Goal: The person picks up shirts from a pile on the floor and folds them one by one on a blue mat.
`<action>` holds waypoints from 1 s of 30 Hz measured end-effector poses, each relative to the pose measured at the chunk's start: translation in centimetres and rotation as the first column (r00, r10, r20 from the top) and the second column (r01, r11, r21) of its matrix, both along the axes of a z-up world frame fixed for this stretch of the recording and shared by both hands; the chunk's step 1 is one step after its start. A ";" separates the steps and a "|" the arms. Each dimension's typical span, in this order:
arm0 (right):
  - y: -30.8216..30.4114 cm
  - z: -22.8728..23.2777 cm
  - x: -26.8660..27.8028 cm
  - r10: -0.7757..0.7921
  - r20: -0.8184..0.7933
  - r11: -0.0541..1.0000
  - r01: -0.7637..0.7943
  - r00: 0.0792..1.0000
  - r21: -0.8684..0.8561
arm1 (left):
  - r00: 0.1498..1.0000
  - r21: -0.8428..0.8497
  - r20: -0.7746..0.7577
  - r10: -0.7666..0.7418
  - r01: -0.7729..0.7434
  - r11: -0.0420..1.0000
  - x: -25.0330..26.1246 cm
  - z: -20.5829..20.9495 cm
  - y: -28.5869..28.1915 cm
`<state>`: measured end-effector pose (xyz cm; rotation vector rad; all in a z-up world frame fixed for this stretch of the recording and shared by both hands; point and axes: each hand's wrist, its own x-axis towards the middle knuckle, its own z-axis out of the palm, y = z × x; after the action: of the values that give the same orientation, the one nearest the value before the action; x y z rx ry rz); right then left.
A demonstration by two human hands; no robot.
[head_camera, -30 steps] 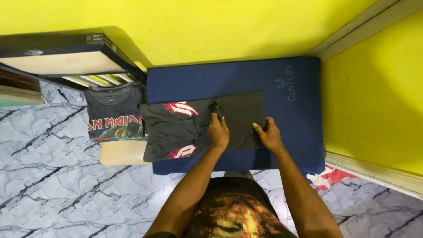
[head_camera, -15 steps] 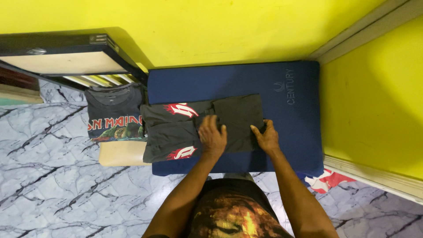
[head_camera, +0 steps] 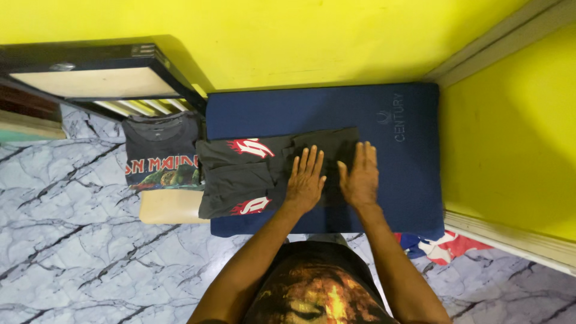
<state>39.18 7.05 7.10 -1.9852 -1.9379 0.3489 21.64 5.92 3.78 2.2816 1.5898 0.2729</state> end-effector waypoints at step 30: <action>-4.4 -2.9 -1.5 0.616 -0.192 0.787 -0.583 0.764 0.203 | 0.981 0.188 0.092 0.171 -0.186 0.964 -2.3 -4.0 9.2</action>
<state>37.70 2.66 4.22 -1.1153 -2.3109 0.5774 19.29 15.11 -0.17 2.2392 1.8034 0.5780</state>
